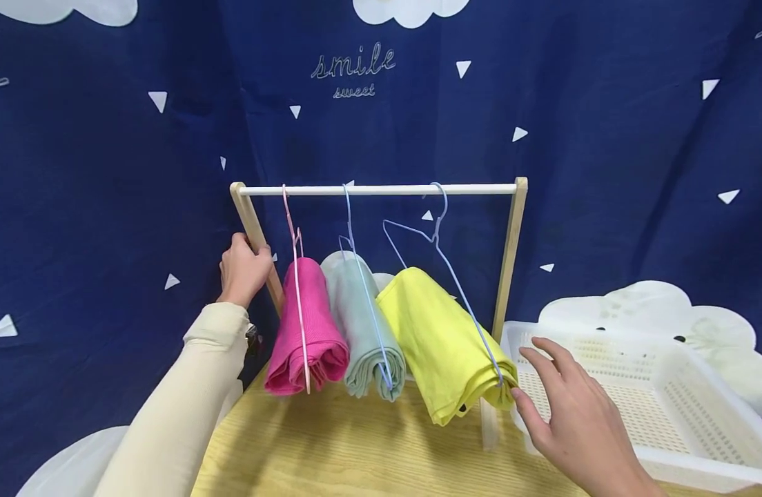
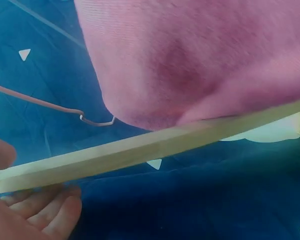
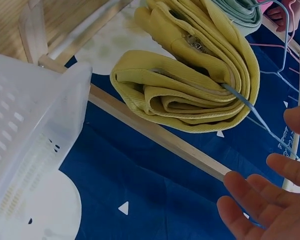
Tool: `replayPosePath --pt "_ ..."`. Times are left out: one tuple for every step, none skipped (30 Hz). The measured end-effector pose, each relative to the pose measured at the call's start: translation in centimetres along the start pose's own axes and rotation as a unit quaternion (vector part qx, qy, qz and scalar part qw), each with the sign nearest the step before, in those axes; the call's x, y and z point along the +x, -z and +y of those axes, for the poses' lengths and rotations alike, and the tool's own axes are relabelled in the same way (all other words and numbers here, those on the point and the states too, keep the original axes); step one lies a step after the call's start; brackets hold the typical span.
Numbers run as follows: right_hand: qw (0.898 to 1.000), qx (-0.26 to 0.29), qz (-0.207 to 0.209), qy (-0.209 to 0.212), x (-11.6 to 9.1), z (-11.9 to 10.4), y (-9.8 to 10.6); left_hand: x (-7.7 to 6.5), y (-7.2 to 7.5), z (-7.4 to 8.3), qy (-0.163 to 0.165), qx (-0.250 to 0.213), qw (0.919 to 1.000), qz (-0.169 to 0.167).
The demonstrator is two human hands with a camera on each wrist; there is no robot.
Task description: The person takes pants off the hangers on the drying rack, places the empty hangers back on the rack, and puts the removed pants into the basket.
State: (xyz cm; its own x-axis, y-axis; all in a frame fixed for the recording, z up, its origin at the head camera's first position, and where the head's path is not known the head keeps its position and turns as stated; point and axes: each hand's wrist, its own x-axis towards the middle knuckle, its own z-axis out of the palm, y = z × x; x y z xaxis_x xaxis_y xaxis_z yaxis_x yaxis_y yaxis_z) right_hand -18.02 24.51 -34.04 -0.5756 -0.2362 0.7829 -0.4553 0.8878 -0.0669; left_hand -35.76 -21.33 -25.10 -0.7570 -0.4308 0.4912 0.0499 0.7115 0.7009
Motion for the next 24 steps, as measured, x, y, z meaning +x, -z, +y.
replayPosePath --pt "1.000 -0.001 0.001 0.000 0.0 0.1 0.0 0.2 -0.2 0.2 0.000 -0.005 1.0000 -0.003" --pt "1.000 -0.002 0.003 0.001 0.0 0.2 0.0 0.4 -0.3 0.4 -0.001 -0.011 0.9999 -0.004" --pt "1.000 -0.002 0.006 0.003 0.0 0.3 0.0 0.5 -0.4 0.5 -0.002 -0.016 0.9999 -0.004" --pt "1.000 -0.003 0.010 0.006 0.1 0.3 0.0 0.7 -0.4 0.7 -0.003 -0.020 0.9998 -0.005" --pt "1.000 -0.005 0.014 0.010 0.2 0.4 -0.1 0.9 -0.4 0.7 -0.004 -0.025 0.9997 -0.006" --pt "1.000 -0.006 0.018 0.013 0.3 0.5 -0.2 1.0 -0.3 0.7 -0.006 -0.031 0.9995 -0.006" --pt "1.000 -0.006 0.021 0.016 0.4 0.5 -0.3 1.2 -0.1 0.7 -0.009 -0.034 0.9994 -0.005" --pt "1.000 -0.007 0.023 0.018 0.5 0.6 -0.4 1.4 0.0 0.6 -0.011 -0.035 0.9993 -0.005" --pt "1.000 -0.006 0.023 0.018 0.7 0.6 -0.5 1.5 0.2 0.5 -0.015 -0.035 0.9993 -0.005" --pt "1.000 -0.007 0.023 0.018 0.8 0.6 -0.6 1.6 0.4 0.4 -0.017 -0.034 0.9993 -0.006" --pt "1.000 -0.005 0.022 0.016 0.9 0.6 -0.7 1.8 0.5 0.3 -0.021 -0.032 0.9992 -0.007" --pt "1.000 -0.003 0.021 0.014 0.9 0.5 -0.7 1.9 0.6 0.2 -0.024 -0.030 0.9993 -0.007" --pt "1.000 0.000 0.018 0.010 0.9 0.5 -0.8 2.0 0.7 0.0 -0.026 -0.027 0.9993 -0.007" --pt "1.000 0.002 0.015 0.007 0.9 0.4 -0.8 2.1 0.7 -0.1 -0.027 -0.026 0.9993 -0.008" --pt "1.000 0.005 0.012 0.003 0.9 0.3 -0.8 2.2 0.6 -0.1 -0.029 -0.025 0.9992 -0.009" --pt "1.000 0.006 0.009 0.001 0.9 0.3 -0.9 2.2 0.5 -0.2 -0.030 -0.026 0.9992 -0.009" --pt "1.000 0.008 0.006 -0.002 0.8 0.2 -0.9 2.2 0.4 -0.2 -0.032 -0.025 0.9991 -0.007" --pt "1.000 0.009 0.004 -0.003 0.8 0.2 -0.9 2.2 0.3 -0.2 -0.035 -0.024 0.9991 -0.004" --pt "1.000 0.010 0.001 -0.005 0.8 0.1 -0.9 2.2 0.1 -0.2 -0.039 -0.024 0.9990 0.001" --pt "1.000 0.010 0.000 -0.006 0.7 0.1 -0.9 2.1 0.0 -0.2 -0.043 -0.023 0.9988 0.008" --pt "1.000 0.010 0.000 -0.007 0.7 0.1 -1.0 2.1 -0.1 -0.2 -0.047 -0.022 0.9986 0.014" --pt "1.000 0.009 0.000 -0.007 0.6 0.1 -1.0 2.0 -0.3 -0.2 -0.050 -0.022 0.9983 0.020" --pt "1.000 0.008 0.000 -0.008 0.6 0.2 -1.0 1.9 -0.4 -0.3 -0.053 -0.021 0.9980 0.025" --pt "1.000 0.007 -0.001 -0.009 0.5 0.2 -1.0 1.8 -0.5 -0.3 -0.055 -0.020 0.9978 0.030"
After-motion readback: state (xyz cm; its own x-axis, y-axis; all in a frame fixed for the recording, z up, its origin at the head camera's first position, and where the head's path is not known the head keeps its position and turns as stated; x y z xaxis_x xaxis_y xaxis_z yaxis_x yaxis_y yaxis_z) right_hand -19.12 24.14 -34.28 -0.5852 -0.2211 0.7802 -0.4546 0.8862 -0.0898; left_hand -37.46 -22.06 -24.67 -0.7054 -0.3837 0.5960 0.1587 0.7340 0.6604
